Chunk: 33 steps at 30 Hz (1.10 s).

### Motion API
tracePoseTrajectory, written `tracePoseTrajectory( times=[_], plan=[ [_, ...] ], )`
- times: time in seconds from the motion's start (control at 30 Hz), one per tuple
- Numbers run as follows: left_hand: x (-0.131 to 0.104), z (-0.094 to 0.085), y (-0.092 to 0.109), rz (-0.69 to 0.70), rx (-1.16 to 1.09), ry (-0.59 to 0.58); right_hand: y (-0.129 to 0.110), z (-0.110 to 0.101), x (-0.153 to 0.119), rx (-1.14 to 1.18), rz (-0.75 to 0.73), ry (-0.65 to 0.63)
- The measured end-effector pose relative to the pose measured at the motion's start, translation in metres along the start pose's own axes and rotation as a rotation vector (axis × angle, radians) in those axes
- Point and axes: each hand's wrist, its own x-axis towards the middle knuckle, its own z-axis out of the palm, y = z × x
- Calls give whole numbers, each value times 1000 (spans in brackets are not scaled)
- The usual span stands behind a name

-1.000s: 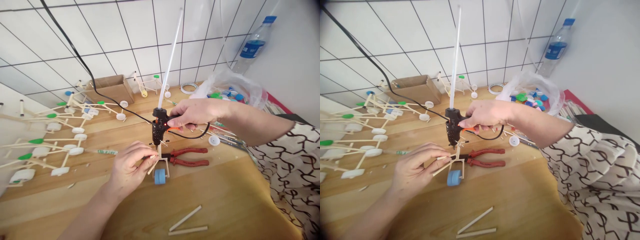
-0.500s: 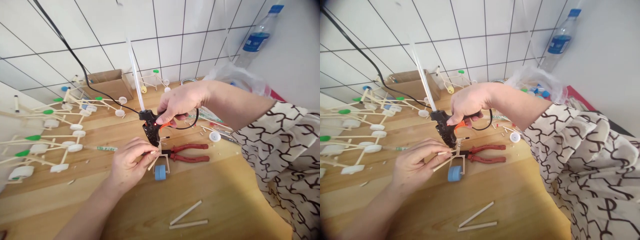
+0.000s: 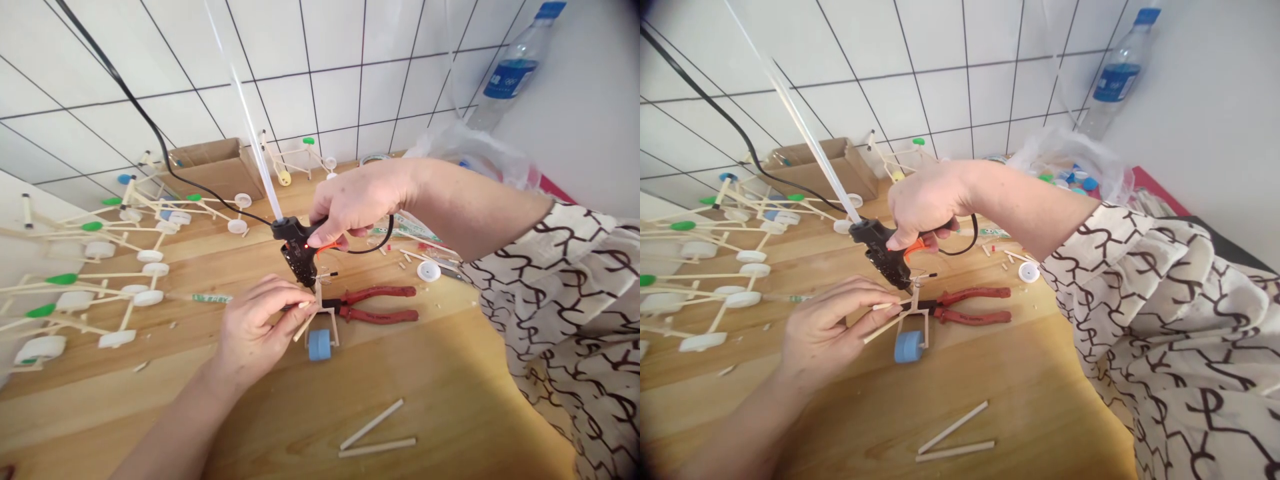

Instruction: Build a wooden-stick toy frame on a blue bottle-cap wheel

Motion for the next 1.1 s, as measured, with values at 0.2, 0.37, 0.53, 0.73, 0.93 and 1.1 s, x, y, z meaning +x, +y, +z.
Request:
tracePoseTrajectory(
  times=[0.2, 0.37, 0.53, 0.73, 0.93, 1.1],
  plan=[
    [-1, 1, -2, 2, 7, 7, 11, 1, -6, 109, 2, -1],
    [1, 1, -1, 11, 15, 16, 17, 4, -14, 190, -4, -24],
    [1, 0, 1, 8, 18, 11, 24, 7, -27, 288, 22, -15],
    [1, 0, 1, 6, 2, 20, 47, 17, -31, 550, 66, 143],
    [3, 0, 1, 33, -5, 32, 65, 21, -26, 893, 15, 259],
    [3, 0, 0, 43, -13, 40, 60, 23, -23, 942, -17, 350]
  ],
)
